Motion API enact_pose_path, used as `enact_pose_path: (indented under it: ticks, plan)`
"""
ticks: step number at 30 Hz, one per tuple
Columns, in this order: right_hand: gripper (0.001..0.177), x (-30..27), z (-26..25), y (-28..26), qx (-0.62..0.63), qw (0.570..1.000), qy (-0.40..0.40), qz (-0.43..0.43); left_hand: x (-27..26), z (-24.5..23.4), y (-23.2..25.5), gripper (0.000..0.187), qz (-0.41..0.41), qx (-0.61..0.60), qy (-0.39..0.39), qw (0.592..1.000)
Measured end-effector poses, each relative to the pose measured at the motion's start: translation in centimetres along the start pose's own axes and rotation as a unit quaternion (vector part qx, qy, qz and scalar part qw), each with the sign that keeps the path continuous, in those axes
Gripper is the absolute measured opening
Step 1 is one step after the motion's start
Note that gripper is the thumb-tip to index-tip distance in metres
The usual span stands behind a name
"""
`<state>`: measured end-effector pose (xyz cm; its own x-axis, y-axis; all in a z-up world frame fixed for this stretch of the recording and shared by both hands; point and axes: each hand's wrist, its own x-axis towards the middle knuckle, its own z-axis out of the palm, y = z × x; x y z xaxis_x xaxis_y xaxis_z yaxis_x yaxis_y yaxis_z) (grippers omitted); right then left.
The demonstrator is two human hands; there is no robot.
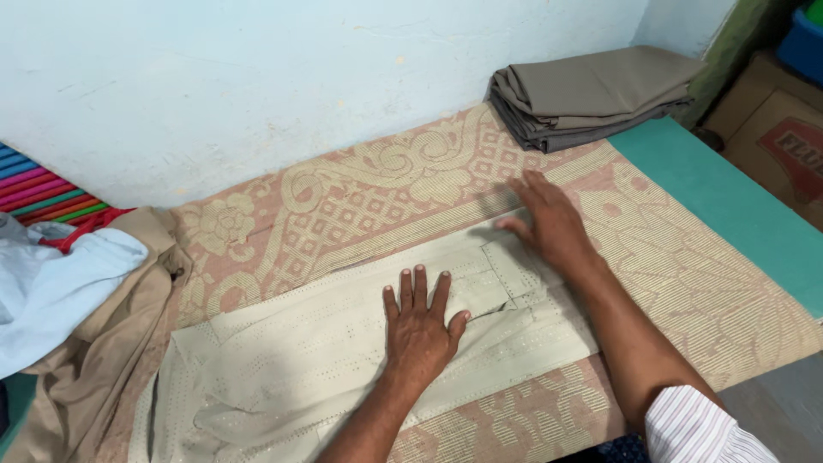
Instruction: The person folds a light-colored long-sleeved garment by hand on a bed, smoothing the fabric, aligning the sleeves, and finishing with the collar section.
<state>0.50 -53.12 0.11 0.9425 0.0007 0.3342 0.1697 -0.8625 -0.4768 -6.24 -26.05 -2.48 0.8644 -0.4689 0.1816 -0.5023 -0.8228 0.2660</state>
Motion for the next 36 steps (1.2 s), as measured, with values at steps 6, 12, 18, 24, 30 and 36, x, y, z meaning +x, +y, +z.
enact_pose_path:
  ticks: [6, 12, 18, 24, 30, 36]
  plan:
    - [0.108, -3.6, 3.5, -7.2, 0.059, 0.943, -0.163, -0.285, 0.1, 0.2, -0.4, 0.070, -0.002, 0.017, -0.027, 0.999]
    - [0.108, -3.1, 5.5, -5.8, 0.050, 0.937, -0.244, -0.244, 0.0, 0.6, -0.4, 0.066, -0.002, 0.016, -0.025, 1.000]
    - [0.100, -2.5, 4.5, -5.0, 0.045, 0.950, -0.239, -0.197, -0.1, 0.3, -0.5, 0.066, -0.002, -0.020, -0.013, 1.000]
    - [0.096, -0.4, 2.2, -3.6, -0.144, 0.940, -0.308, 0.040, -0.2, 0.0, -0.5, 0.069, -0.003, -0.026, -0.010, 1.000]
    - [0.095, 0.5, 3.2, 3.5, -0.151, 0.972, -0.157, 0.092, -0.4, -0.1, -0.5, 0.069, 0.002, -0.027, 0.010, 1.000]
    - [0.104, -1.1, 1.7, 4.0, -0.137, 0.975, -0.122, 0.128, -0.6, -0.6, -0.5, 0.074, 0.001, -0.031, 0.001, 1.000]
